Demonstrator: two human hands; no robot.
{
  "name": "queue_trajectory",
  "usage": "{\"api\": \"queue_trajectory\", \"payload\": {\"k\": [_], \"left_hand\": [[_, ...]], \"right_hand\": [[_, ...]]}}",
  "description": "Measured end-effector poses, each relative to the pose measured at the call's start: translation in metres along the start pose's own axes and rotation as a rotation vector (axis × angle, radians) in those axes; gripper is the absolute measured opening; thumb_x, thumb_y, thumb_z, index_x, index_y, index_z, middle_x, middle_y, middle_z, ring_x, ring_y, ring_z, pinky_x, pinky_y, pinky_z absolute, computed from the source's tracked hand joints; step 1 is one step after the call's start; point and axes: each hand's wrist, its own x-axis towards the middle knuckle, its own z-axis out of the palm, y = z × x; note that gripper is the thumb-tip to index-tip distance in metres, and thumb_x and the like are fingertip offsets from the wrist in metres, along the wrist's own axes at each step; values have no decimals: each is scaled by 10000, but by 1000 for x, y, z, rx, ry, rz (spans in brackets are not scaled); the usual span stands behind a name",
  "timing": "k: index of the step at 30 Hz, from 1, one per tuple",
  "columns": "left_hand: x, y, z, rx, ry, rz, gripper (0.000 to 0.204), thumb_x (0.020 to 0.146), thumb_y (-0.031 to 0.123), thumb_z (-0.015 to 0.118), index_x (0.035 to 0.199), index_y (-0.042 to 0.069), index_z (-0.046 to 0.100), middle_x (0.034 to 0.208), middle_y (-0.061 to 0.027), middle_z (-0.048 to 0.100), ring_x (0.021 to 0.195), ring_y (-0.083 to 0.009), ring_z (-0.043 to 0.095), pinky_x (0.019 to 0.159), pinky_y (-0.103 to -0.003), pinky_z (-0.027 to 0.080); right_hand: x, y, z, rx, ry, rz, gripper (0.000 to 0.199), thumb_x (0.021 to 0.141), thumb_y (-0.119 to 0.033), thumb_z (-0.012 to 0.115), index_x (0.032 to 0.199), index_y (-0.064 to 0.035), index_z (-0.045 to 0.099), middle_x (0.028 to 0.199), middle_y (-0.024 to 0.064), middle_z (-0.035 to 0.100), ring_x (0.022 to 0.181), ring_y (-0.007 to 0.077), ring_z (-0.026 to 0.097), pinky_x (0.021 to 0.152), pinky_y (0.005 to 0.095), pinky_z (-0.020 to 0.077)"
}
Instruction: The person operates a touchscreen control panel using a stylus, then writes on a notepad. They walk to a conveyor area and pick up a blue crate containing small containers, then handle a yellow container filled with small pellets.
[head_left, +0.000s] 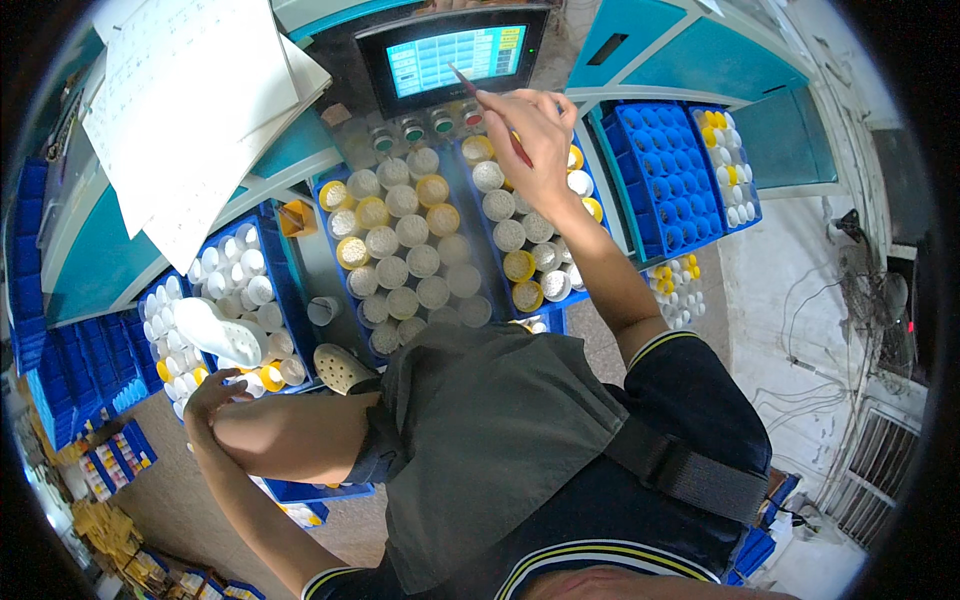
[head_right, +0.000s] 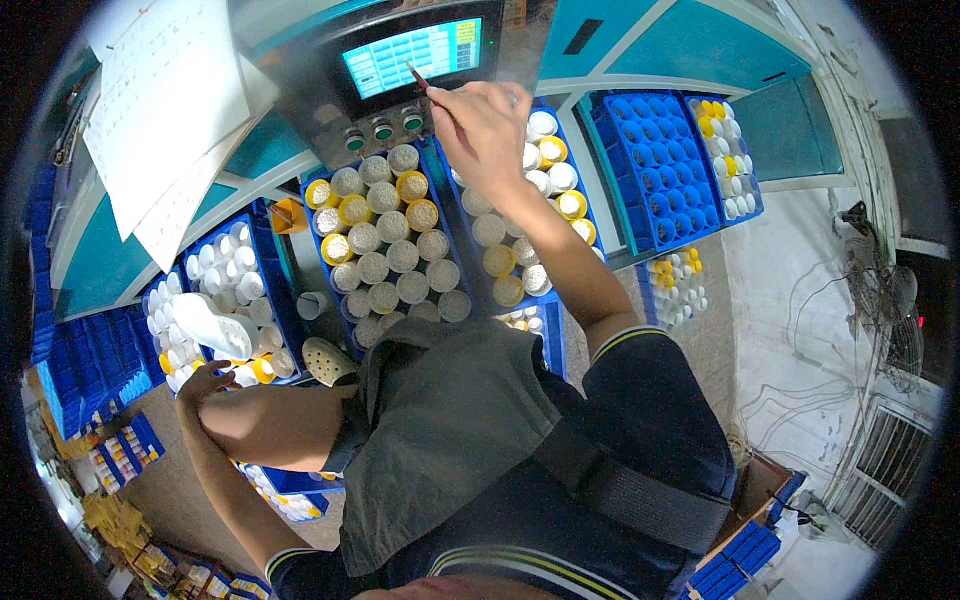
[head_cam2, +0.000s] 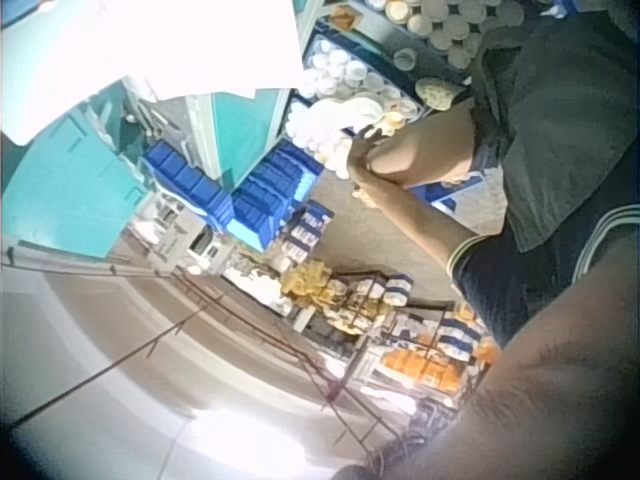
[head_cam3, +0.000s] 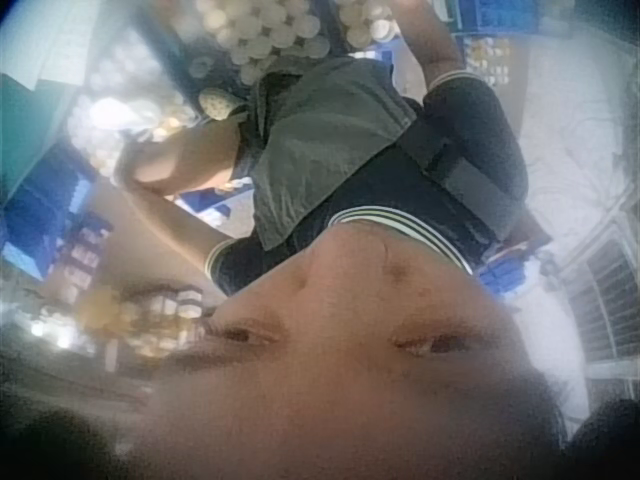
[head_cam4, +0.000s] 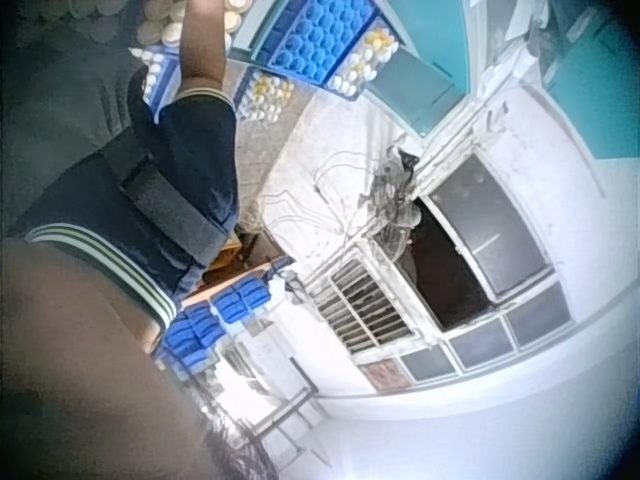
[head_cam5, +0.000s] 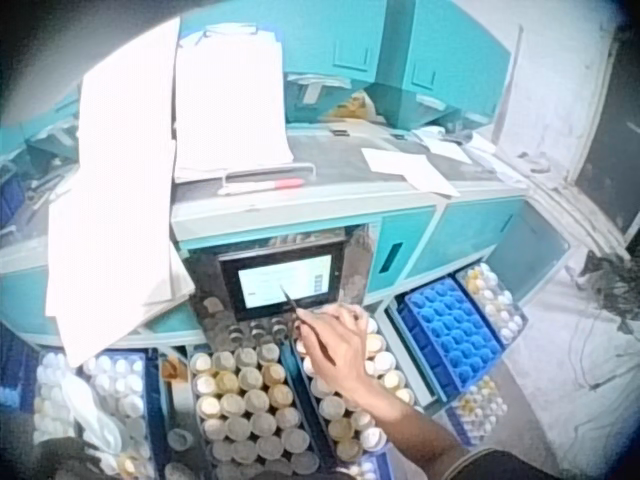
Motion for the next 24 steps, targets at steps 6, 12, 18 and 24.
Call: {"api": "queue_trajectory", "payload": {"k": [6,12,18,24], "left_hand": [[-2,2,1,-41,33,-20,680,943,165,731,1530,10,425,1118,-256,738,975,-322,746,816,-415,624],[9,-8,-4,-45,21,-19,670,955,159,718,1534,6,416,1109,-257,740,947,-310,751,801,-413,625],[14,-15,-5,-97,1,4,663,972,166,708,1541,4,408,1112,-256,741,922,-309,756,755,-413,627],[1,0,2,-68,72,-48,657,980,191,710,1537,6,416,1109,-258,740,910,-313,755,745,-410,627]], "right_hand": [[-4,-1,-2,-20,-49,22,205,852,-115,770,1056,-97,778,883,41,726,924,203,654,935,416,356],[-1,-1,-1,-14,-20,15,211,861,-119,762,1071,-96,776,892,42,732,931,209,650,945,421,352],[-12,1,-9,-44,-58,60,195,890,-137,735,1076,-91,772,879,49,732,935,209,646,964,428,342],[-15,-3,-5,-17,-85,52,202,889,-141,738,1084,-95,764,885,36,719,921,203,641,957,422,345]]}}
